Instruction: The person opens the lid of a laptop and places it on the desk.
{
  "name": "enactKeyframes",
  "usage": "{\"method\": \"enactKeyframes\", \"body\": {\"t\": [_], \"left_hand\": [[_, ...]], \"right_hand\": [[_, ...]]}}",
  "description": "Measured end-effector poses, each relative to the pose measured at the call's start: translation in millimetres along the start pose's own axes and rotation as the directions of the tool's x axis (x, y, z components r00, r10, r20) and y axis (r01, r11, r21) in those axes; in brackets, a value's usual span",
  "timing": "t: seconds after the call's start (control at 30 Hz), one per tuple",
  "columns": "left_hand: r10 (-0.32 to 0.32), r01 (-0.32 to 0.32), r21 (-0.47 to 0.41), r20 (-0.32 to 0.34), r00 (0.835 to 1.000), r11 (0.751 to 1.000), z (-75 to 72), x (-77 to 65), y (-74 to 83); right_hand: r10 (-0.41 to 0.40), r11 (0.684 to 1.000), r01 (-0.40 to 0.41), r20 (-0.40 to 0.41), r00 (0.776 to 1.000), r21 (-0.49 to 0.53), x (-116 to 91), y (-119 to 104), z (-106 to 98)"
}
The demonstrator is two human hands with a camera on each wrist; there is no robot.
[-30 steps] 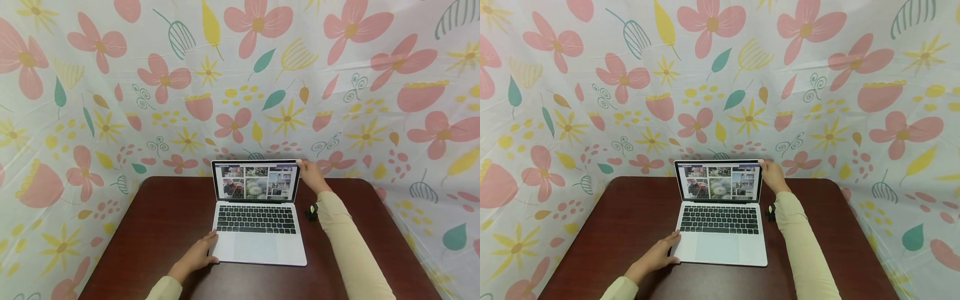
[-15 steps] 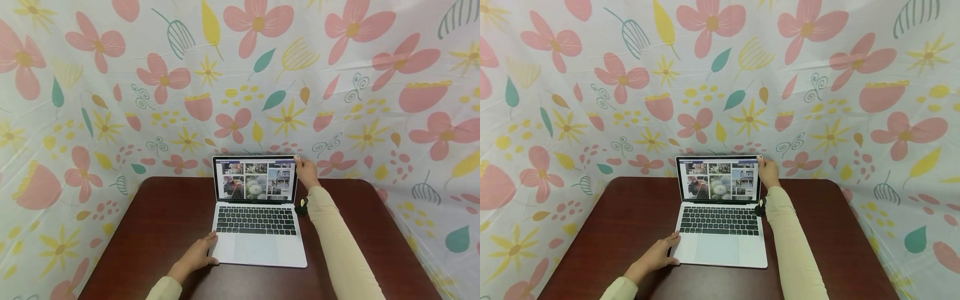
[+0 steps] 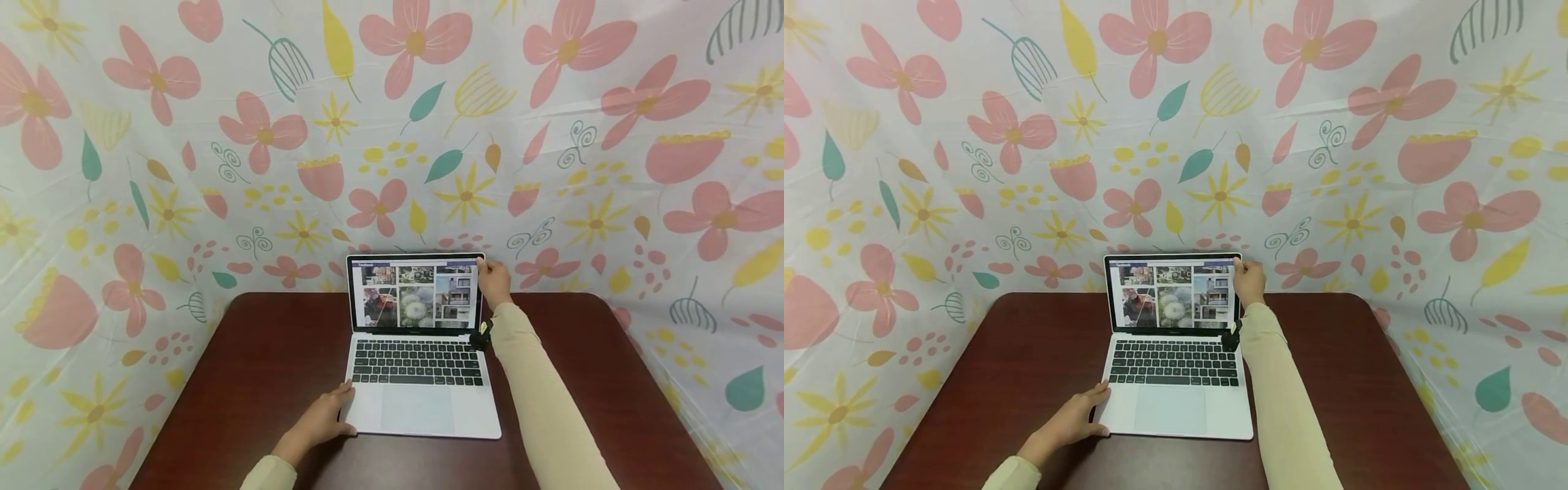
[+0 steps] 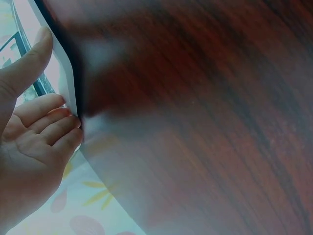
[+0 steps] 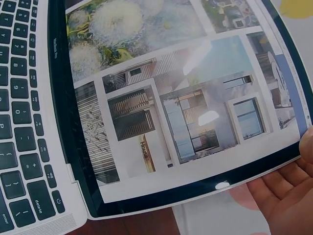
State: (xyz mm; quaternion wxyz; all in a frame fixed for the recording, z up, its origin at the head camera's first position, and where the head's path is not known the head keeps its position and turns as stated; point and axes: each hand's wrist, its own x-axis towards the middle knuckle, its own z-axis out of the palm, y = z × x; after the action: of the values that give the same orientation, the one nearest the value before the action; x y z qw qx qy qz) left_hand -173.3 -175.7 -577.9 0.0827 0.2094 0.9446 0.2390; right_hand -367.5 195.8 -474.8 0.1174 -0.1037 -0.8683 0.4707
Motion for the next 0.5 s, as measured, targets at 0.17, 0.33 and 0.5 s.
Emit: {"method": "enactKeyframes", "body": {"t": [0.17, 0.33, 0.5], "left_hand": [[0.003, -0.003, -0.009, -0.001, 1.0, 1.0, 1.4, -1.2, -0.6], [0.006, -0.006, -0.021, 0.002, 1.0, 1.0, -0.6, -2.2, 0.2], [0.009, -0.009, -0.024, 0.007, 1.0, 1.0, -2.8, -2.5, 1.7]], "right_hand": [[0.01, 1.0, -0.01, -0.012, 1.0, 0.015, -1.6, -1.8, 1.5], [-0.011, 1.0, 0.011, -0.043, 0.999, 0.0, -1.9, -2.5, 2.0], [-0.085, 0.996, 0.083, -0.054, 0.995, -0.043, 0.3, 1.5, -0.8]]}}
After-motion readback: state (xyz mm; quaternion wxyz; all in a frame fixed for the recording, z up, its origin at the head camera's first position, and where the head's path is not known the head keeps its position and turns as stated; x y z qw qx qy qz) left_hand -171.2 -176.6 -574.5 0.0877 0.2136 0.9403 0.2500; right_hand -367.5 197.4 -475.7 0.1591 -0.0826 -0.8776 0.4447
